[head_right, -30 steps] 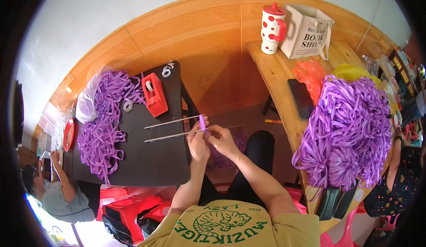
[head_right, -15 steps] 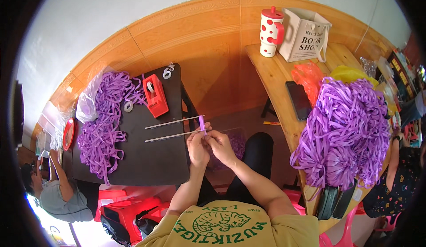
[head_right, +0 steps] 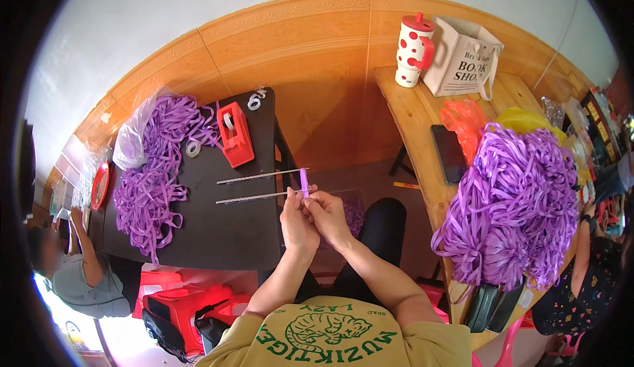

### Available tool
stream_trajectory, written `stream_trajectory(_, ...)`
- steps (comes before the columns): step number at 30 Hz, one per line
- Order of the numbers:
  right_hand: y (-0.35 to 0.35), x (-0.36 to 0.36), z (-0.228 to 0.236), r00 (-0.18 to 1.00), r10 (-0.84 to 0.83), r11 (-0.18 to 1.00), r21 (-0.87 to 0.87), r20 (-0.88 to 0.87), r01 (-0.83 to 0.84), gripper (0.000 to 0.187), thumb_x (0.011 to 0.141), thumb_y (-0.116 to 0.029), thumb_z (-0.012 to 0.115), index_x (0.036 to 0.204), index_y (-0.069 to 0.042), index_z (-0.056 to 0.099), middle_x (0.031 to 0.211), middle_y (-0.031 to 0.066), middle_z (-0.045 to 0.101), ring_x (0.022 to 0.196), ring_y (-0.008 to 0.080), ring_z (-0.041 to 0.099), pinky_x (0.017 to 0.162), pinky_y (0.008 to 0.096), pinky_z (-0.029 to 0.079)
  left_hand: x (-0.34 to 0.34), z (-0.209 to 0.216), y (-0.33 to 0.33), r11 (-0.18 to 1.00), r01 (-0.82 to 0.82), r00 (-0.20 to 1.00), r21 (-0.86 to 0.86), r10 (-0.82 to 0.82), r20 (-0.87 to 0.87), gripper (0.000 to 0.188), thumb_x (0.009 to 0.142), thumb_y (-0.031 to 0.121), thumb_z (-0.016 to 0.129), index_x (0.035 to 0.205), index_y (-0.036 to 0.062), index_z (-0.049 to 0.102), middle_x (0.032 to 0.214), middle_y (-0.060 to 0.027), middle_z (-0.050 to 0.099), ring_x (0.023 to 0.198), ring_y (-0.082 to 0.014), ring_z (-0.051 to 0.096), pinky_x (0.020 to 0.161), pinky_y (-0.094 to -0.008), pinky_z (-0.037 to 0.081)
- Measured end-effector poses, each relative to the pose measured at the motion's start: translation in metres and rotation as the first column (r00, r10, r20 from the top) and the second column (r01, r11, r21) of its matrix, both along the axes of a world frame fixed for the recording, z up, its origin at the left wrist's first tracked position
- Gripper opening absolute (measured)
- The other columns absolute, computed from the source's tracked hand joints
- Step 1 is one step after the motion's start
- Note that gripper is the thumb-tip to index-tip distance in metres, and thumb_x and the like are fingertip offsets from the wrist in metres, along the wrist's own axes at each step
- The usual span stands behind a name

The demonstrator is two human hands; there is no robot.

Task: The recorder is wrapping purple ribbon around two parallel metal rods to create decorative bundles.

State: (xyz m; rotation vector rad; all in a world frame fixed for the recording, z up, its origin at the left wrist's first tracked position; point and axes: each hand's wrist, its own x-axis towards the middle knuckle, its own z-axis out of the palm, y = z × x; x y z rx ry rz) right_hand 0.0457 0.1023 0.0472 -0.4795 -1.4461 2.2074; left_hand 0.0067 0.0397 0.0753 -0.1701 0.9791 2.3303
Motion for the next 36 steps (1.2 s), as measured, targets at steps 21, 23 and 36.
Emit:
stream_trajectory(21, -0.064, 0.077, 0.195, 0.204, 0.608, 0.332, 0.012, -0.767, -0.943, 0.074, 0.091, -0.057, 0.040, 0.128, 0.007, 0.042, 0.128, 0.0184, 0.044, 0.124, 0.0266, 0.038, 0.103, 0.0375, 0.027, -0.008, 0.012, -0.008, 0.981, 0.190, 0.977, -0.050, -0.183, 0.109, 0.054, 0.092, 0.048, 0.041, 0.120, 0.0030, 0.051, 0.123, -0.0092, 0.053, 0.116, -0.0237, 0.041, 0.104, -0.0408, 0.015)
stream_trajectory(23, -0.072, 0.071, 0.226, -0.007, 0.760, 0.332, 0.397, -0.649, -0.856, 0.092, 0.083, -0.069, 0.037, 0.129, 0.010, 0.040, 0.135, 0.0242, 0.038, 0.128, 0.0358, 0.033, 0.104, 0.0462, 0.025, -0.011, 0.010, -0.015, 0.984, 0.171, 0.980, -0.054, -0.164, 0.116, 0.054, 0.092, 0.047, 0.041, 0.120, 0.0028, 0.051, 0.123, -0.0091, 0.053, 0.116, -0.0235, 0.041, 0.105, -0.0408, 0.015)
stream_trajectory(36, -0.040, -0.029, 0.207, 0.951, 0.239, 0.859, 0.500, -0.199, -0.111, 0.042, 0.090, -0.035, 0.050, 0.094, 0.005, 0.061, 0.086, 0.0055, 0.057, 0.077, 0.0110, 0.050, 0.068, 0.0236, 0.041, 0.001, -0.009, -0.012, 0.999, 0.053, 0.998, -0.012, -0.053, 0.043, 0.030, 0.089, 0.037, 0.057, 0.098, 0.0094, 0.064, 0.103, 0.0002, 0.063, 0.089, -0.0093, 0.054, 0.076, -0.0280, 0.034)
